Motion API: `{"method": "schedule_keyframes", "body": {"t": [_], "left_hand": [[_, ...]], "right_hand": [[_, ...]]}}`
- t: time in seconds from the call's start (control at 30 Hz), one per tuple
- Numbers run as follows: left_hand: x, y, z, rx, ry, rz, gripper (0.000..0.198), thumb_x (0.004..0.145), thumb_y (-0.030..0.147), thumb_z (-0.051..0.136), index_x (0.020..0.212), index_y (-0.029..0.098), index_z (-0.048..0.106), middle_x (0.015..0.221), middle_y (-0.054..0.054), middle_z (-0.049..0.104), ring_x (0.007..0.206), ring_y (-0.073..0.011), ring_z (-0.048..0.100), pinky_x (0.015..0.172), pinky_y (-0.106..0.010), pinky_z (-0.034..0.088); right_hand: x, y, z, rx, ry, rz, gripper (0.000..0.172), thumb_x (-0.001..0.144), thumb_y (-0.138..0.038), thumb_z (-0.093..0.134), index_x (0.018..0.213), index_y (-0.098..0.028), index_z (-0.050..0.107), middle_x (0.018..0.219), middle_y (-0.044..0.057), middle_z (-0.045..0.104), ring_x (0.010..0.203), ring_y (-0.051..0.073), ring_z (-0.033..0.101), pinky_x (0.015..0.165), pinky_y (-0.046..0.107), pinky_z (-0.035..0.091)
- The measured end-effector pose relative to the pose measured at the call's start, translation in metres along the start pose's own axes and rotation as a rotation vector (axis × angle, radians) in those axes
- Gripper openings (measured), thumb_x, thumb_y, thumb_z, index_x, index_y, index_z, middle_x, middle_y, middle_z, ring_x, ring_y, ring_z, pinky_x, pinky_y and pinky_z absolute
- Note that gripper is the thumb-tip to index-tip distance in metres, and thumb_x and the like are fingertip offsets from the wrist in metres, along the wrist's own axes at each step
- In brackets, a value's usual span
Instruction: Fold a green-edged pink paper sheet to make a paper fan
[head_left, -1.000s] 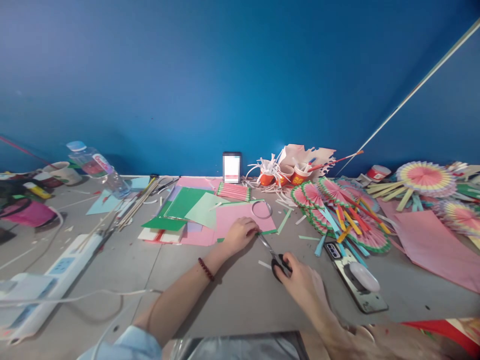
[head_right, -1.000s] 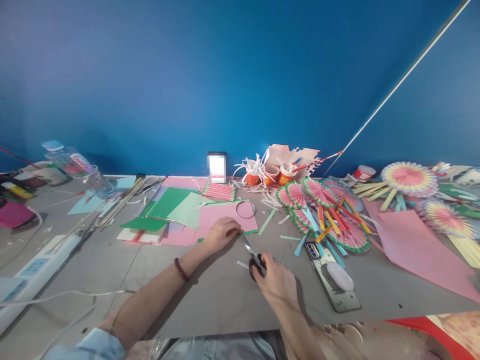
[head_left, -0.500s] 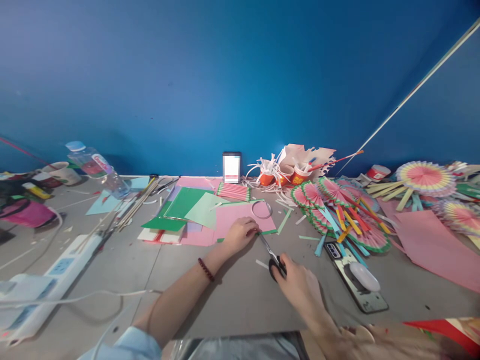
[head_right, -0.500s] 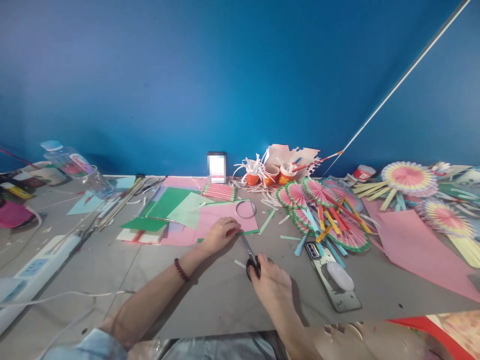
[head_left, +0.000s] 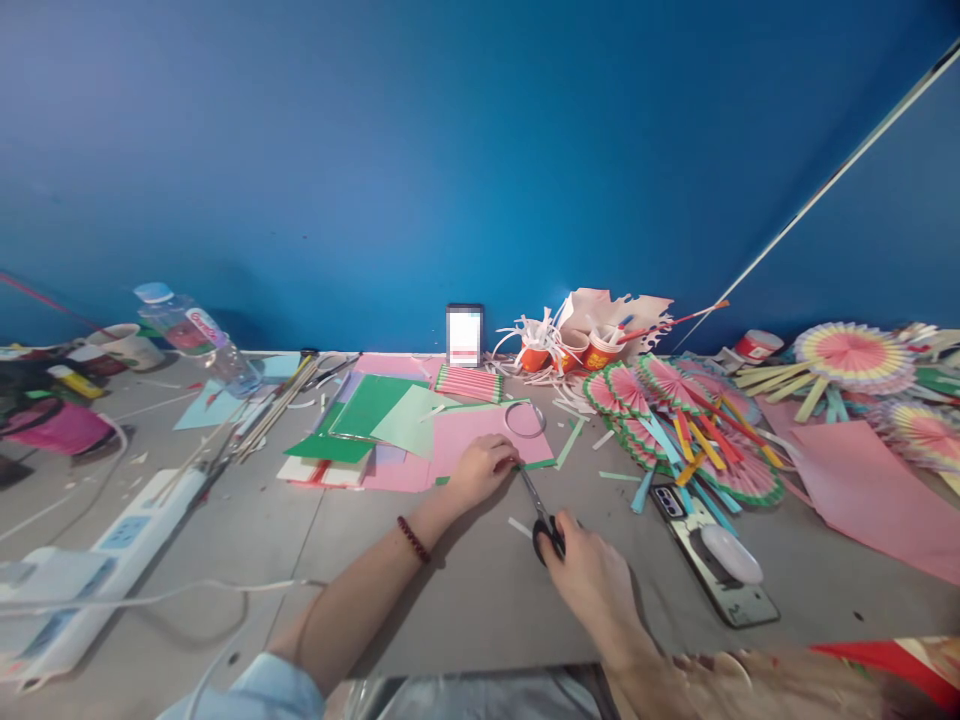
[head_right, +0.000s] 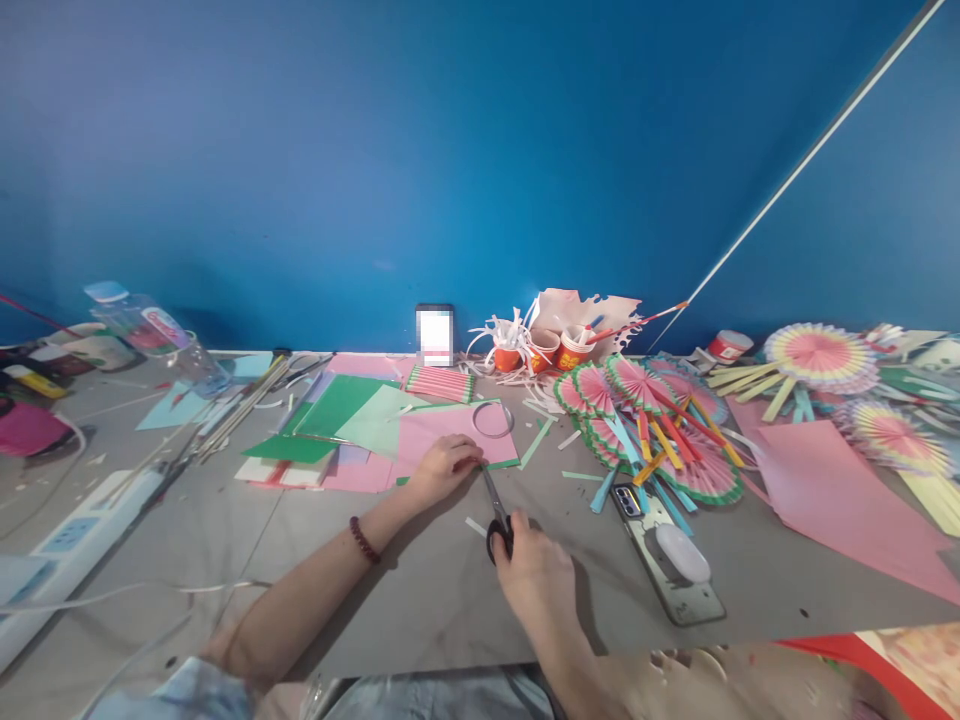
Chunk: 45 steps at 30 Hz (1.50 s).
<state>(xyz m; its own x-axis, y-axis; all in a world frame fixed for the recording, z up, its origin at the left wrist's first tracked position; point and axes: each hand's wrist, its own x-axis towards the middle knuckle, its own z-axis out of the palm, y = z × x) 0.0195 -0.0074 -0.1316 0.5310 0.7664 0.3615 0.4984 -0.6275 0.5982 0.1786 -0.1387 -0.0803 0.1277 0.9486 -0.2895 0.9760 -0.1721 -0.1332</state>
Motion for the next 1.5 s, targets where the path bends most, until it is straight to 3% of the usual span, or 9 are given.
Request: {"method": "schedule_keyframes", "body": {"t": [0.23, 0.4, 0.6, 0.73, 0.9, 1.1, 1.3, 1.5], "left_hand": [[0.000, 0.001, -0.001, -0.039, 0.010, -0.004, 0.018, 0.086, 0.009, 0.054, 0.085, 0.021, 0.068, 0.092, -0.005, 0.070, 0.091, -0.0194, 0.063, 0.083, -0.032, 0.047], [0.000, 0.005, -0.004, -0.131, 0.063, -0.106, 0.014, 0.087, 0.012, 0.052, 0.087, 0.020, 0.063, 0.089, -0.004, 0.070, 0.085, -0.0177, 0.064, 0.079, -0.031, 0.049], [-0.002, 0.000, -0.001, -0.155, 0.154, -0.212, 0.012, 0.087, 0.015, 0.048, 0.090, 0.020, 0.057, 0.091, -0.005, 0.067, 0.084, -0.0180, 0.063, 0.077, -0.033, 0.050], [-0.003, -0.003, 0.000, -0.188, 0.169, -0.260, 0.012, 0.087, 0.014, 0.046, 0.092, 0.022, 0.053, 0.090, -0.004, 0.070, 0.082, -0.0170, 0.066, 0.074, -0.032, 0.051], [-0.003, -0.001, 0.000, -0.288, 0.167, -0.288, 0.012, 0.086, 0.014, 0.046, 0.092, 0.023, 0.051, 0.091, -0.003, 0.071, 0.081, -0.0164, 0.069, 0.074, -0.032, 0.051], [-0.004, -0.001, 0.000, -0.217, 0.181, -0.290, 0.005, 0.085, 0.020, 0.051, 0.089, 0.023, 0.052, 0.089, -0.003, 0.067, 0.077, -0.0154, 0.063, 0.071, -0.030, 0.049], [-0.005, 0.004, -0.006, -0.145, 0.196, -0.229, 0.004, 0.086, 0.023, 0.051, 0.086, 0.021, 0.054, 0.088, -0.002, 0.063, 0.078, -0.0153, 0.059, 0.070, -0.029, 0.047], [-0.006, 0.005, -0.009, -0.112, 0.306, -0.206, 0.005, 0.083, 0.022, 0.053, 0.079, 0.021, 0.053, 0.084, -0.002, 0.063, 0.078, -0.0157, 0.059, 0.073, -0.029, 0.047]], "right_hand": [[0.001, -0.001, 0.003, 0.005, -0.007, 0.004, 0.019, 0.096, -0.032, 0.043, 0.098, -0.021, 0.058, 0.084, 0.007, 0.074, 0.077, 0.023, 0.071, 0.056, 0.027, 0.030], [0.002, 0.006, 0.011, 0.103, 0.043, 0.019, 0.017, 0.094, -0.034, 0.045, 0.090, -0.023, 0.057, 0.077, 0.003, 0.072, 0.070, 0.020, 0.068, 0.055, 0.026, 0.028], [0.004, 0.025, 0.028, 0.433, 0.217, -0.061, 0.021, 0.087, -0.042, 0.048, 0.079, -0.024, 0.055, 0.066, 0.000, 0.067, 0.061, 0.017, 0.062, 0.055, 0.024, 0.036], [0.010, 0.043, 0.028, 0.596, 0.339, -0.012, 0.033, 0.086, -0.055, 0.048, 0.083, -0.024, 0.056, 0.067, 0.002, 0.068, 0.061, 0.019, 0.063, 0.056, 0.026, 0.040], [0.021, 0.067, 0.011, 0.618, 0.523, 0.022, 0.046, 0.083, -0.066, 0.047, 0.087, -0.022, 0.058, 0.071, 0.006, 0.070, 0.064, 0.021, 0.065, 0.061, 0.028, 0.043], [0.037, 0.082, 0.001, 0.432, 0.700, 0.077, 0.060, 0.084, -0.075, 0.032, 0.077, -0.021, 0.058, 0.078, 0.012, 0.069, 0.069, 0.024, 0.062, 0.061, 0.032, 0.040], [0.051, 0.088, 0.018, 0.397, 0.683, 0.070, 0.065, 0.084, -0.076, 0.028, 0.078, -0.019, 0.060, 0.069, 0.009, 0.060, 0.067, 0.023, 0.057, 0.064, 0.032, 0.041], [0.055, 0.093, 0.022, 0.469, 0.640, 0.124, 0.059, 0.081, -0.074, 0.034, 0.084, -0.020, 0.057, 0.063, 0.002, 0.055, 0.060, 0.020, 0.054, 0.058, 0.030, 0.037]]}}
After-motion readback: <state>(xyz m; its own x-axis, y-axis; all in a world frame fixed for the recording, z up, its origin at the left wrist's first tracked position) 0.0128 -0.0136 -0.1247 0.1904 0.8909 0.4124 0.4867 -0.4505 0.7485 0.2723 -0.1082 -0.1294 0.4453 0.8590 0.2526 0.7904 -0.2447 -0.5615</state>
